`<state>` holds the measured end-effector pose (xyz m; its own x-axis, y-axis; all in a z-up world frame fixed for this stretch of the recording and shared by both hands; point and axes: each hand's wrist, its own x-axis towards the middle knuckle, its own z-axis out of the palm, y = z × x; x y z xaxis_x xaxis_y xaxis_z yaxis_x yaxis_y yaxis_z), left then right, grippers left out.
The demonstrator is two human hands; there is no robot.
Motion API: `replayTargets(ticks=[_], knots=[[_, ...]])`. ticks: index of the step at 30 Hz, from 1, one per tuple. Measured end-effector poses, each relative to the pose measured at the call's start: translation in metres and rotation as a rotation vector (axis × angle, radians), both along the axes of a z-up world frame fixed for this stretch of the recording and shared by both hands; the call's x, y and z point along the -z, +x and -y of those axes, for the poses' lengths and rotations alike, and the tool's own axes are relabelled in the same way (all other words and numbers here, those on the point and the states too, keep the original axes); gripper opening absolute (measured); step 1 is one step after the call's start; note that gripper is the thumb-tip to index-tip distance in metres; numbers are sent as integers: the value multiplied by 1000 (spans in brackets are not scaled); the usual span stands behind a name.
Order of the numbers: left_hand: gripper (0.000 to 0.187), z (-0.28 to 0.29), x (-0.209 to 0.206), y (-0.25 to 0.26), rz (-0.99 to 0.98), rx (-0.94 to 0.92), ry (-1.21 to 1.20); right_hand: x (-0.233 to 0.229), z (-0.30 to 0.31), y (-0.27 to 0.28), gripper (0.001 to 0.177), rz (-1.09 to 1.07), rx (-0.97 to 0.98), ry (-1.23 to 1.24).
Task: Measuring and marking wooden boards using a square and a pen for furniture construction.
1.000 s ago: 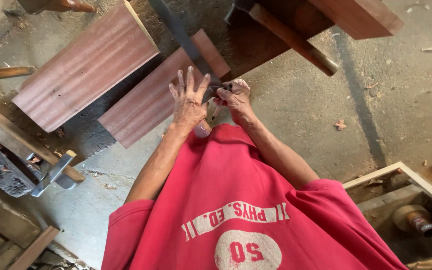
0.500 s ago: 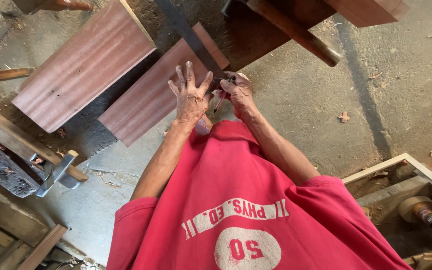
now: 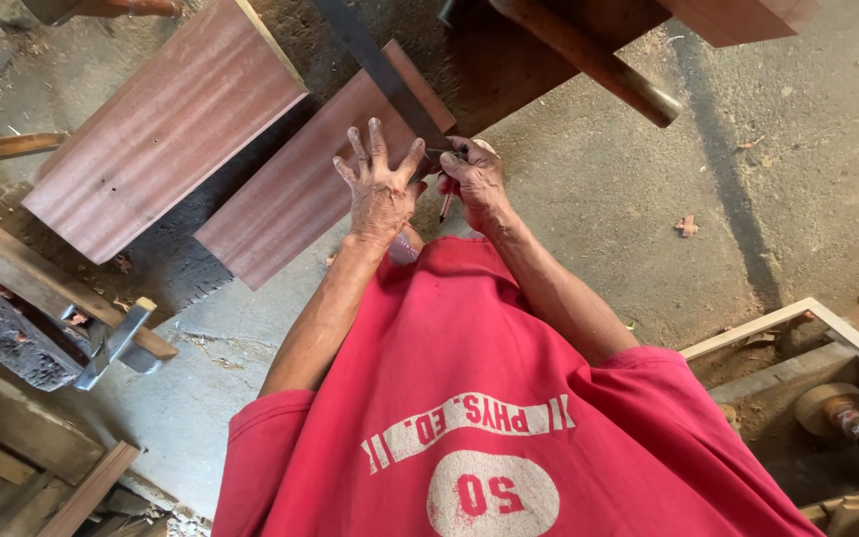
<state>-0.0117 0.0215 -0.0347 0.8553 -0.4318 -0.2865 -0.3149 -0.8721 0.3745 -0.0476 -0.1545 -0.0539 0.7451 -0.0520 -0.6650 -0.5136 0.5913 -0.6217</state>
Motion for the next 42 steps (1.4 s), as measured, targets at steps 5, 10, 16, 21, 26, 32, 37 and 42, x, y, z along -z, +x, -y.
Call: replayTargets(ticks=[5,10,16,21,26,32,37,42], knots=[[67,0,0,0,5,9,6,5,1,-2,32,35,-5,8],[69,-1,3,-2,31,33,27,-8,13,-10,32,58,-117,-129],[68,-1,0,1,-15,32,-14,-3,69,-47,34,-67,-204,-498],[65,6,-1,-2,-1,1,-34,12,106,-77,27,-43,-70,-549],[38,36,-6,-22,264,26,-354,-53,81,-39,26,-103,-239,-580],[38,62,-18,-39,79,-158,-668,-61,65,12,27,38,-283,-326],[53,28,19,-54,113,-419,-610,-44,111,52,21,23,-269,-370],[50,-61,23,-96,-402,-891,-819,-11,138,83,14,89,-358,-478]])
